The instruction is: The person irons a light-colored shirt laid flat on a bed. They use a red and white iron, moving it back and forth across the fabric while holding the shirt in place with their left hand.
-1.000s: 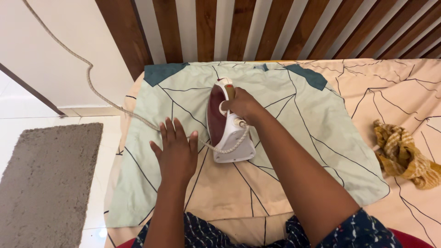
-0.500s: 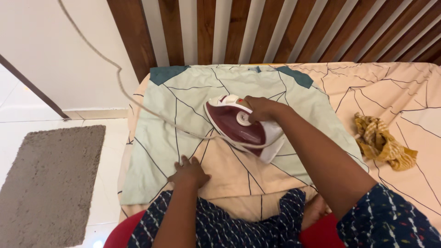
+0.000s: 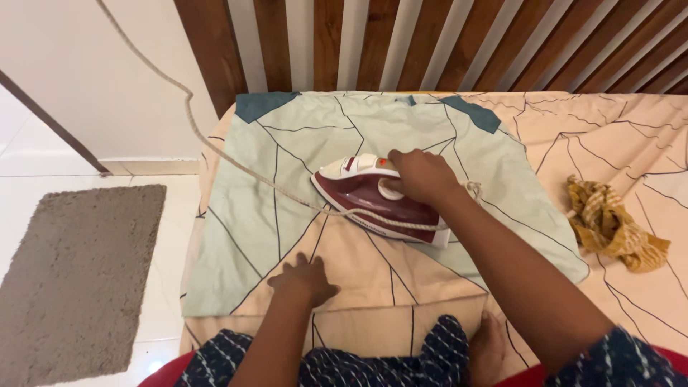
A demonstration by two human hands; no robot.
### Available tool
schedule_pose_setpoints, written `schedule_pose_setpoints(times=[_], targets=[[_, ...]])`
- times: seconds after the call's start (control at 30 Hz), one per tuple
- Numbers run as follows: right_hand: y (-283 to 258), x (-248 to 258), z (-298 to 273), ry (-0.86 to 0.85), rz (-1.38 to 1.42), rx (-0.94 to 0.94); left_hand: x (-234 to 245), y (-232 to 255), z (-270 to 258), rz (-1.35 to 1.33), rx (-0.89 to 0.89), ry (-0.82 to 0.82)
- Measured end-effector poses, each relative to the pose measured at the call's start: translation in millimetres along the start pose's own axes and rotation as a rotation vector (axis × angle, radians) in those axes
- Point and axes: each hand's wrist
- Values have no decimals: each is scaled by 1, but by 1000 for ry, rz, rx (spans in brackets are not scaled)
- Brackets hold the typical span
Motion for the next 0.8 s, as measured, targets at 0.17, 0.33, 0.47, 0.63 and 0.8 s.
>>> schedule_pose_setpoints(times=[0.17, 0.33, 0.47, 0.63, 0.8], targets=[[-6, 6, -2, -4, -14, -38, 7, 20, 21, 2, -20, -3], [-10, 10, 16, 5, -21, -32, 24, 26, 18, 26, 1, -29], [-13, 11, 35, -1, -12, -39, 34, 31, 14, 18, 15, -50], [-15, 13, 60, -6, -12, -58, 36, 33, 13, 11, 10, -54], [-20, 12, 80, 5, -4, -79, 34, 31, 13, -3, -16, -25]])
Point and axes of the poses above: each hand's wrist, its own z-axis towards the middle knuckle, its own x-axis out of the back of the hand, y = z × x, and after that the axes turned 13 degrees about -z, right-handed
